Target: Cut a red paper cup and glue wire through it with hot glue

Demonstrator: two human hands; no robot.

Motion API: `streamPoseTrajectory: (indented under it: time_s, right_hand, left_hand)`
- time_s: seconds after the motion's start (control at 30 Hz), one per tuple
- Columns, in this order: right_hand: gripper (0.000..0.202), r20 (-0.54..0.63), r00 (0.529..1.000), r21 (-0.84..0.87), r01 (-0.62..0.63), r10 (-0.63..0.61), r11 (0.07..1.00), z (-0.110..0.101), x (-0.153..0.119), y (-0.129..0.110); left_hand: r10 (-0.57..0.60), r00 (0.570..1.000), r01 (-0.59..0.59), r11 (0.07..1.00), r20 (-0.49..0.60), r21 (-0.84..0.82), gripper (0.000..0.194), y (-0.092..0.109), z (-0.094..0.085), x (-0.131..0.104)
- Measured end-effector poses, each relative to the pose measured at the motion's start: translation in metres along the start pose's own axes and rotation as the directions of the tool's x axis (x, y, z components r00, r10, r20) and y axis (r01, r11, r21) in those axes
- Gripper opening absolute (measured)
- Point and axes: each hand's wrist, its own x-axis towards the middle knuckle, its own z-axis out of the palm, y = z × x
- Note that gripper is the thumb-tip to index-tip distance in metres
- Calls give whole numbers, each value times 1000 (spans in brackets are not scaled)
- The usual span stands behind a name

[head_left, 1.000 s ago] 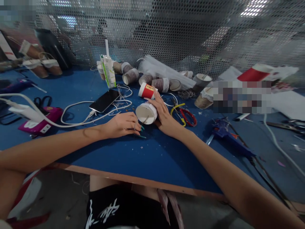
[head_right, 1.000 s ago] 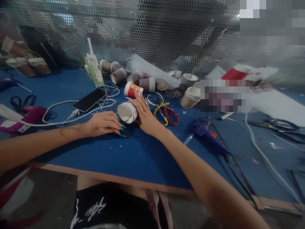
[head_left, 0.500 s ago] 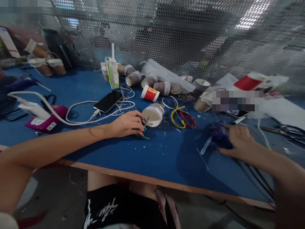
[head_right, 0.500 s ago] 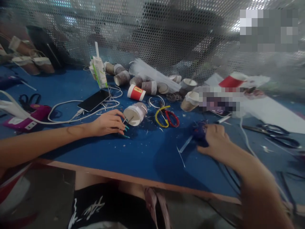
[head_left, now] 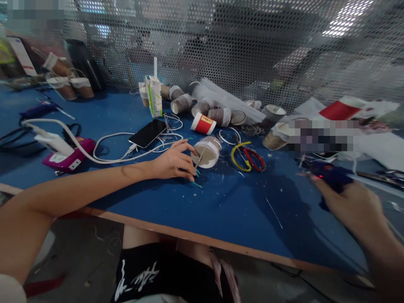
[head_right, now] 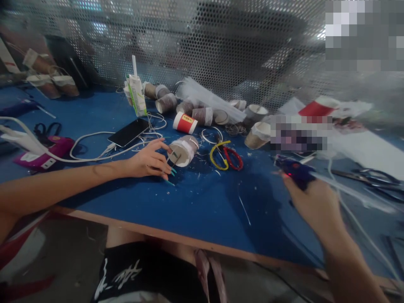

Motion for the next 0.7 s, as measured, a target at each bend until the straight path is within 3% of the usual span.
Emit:
streamPoseTrajectory:
  time_s: [0.03,0.13,0.23,0.33,0.4,0.57,0.63,0.7]
  right_hand:
    - [31,41,997,104,-70,66,992,-7,-4,-7]
    - [42,191,979,454,-19,-76,891,-25,-21,-34]
    - [62,262,922,554,97,-283,827,-32,-33,-57]
    - [55,312,872,652,91,-376,752,-26,-37,-71]
    - [44,280,845,670,167,-455,724,-18,-36,-79]
    - [17,69,744,487,557,-665,673,3,-34,-105]
    - [16,18,739,465,591,-674,660,11,-32,-111]
    - [19,42,767,493,541,-640,681,18,-30,-114]
  left_hand:
    - [29,1000,-29,999,-3,-12,10,0,0,1]
    - [108,994,-108,993,11,-55,11,2,2,7]
    - [121,992,-117,991,47,-70,10,6,3,13]
    - [104,992,-99,993,71,-59,12,9,5,18]
    - [109,991,-105,993,73,-52,13,10,5,19]
    - [196,981,-196,981,3,-7,16,10,5,18]
    - [211,977,-211,977,-13,24,15,10,5,17]
    - [199,980,-198,979,-16,48,14,12,6,15]
